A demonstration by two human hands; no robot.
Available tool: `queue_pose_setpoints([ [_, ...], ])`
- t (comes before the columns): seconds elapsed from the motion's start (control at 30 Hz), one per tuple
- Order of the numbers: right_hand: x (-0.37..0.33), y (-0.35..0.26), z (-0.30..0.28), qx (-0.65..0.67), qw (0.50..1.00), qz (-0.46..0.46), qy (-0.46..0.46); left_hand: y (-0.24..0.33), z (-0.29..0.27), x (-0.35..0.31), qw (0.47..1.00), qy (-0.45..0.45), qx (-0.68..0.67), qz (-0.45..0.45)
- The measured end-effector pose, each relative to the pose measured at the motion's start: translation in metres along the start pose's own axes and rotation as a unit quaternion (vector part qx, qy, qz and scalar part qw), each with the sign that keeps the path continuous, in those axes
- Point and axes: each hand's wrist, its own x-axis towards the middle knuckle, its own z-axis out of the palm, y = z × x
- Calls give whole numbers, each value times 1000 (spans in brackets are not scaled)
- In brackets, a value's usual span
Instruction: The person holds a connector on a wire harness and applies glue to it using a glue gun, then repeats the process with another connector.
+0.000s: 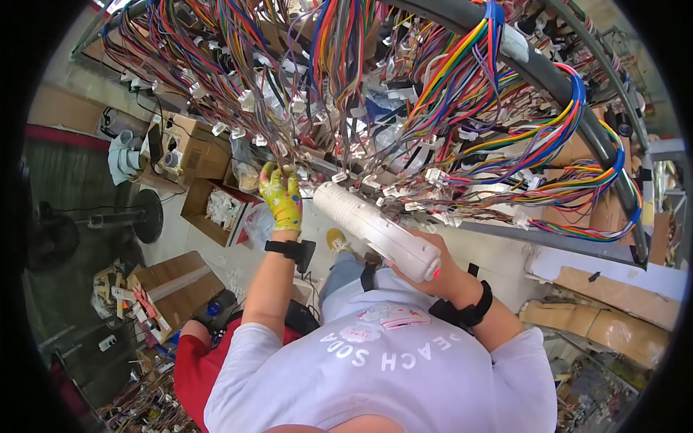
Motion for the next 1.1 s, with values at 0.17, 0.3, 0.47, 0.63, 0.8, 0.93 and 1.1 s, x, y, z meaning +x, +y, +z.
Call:
queue_pose_setpoints([
  [0.17, 0, 2, 3, -24, 999, -22, 17, 18, -19, -6, 948, -36, 299, 99],
  [0.3, 0, 1, 6, -9, 1000, 0, 23, -5, -37, -13, 984, -144, 105, -18],
  [0.47, -1, 4, 11, 24, 999, 0, 23, -14, -60, -9, 965, -177, 188, 43],
  [0.63, -3, 4, 10, 3, 999, -14, 29, 32, -103, -6, 857, -280, -276, -334],
  [0.8, -2, 2, 11, 23, 999, 4, 36, 66, -155, -13, 754, -323, -435, -371],
  [0.93, -5, 13, 20, 76, 995, 42, 44, 105, -182, -11, 742, -339, -485, -316],
  [1.1, 6, 24, 28, 37, 998, -34, 28, 131, -190, -1, 760, -396, -328, -398],
])
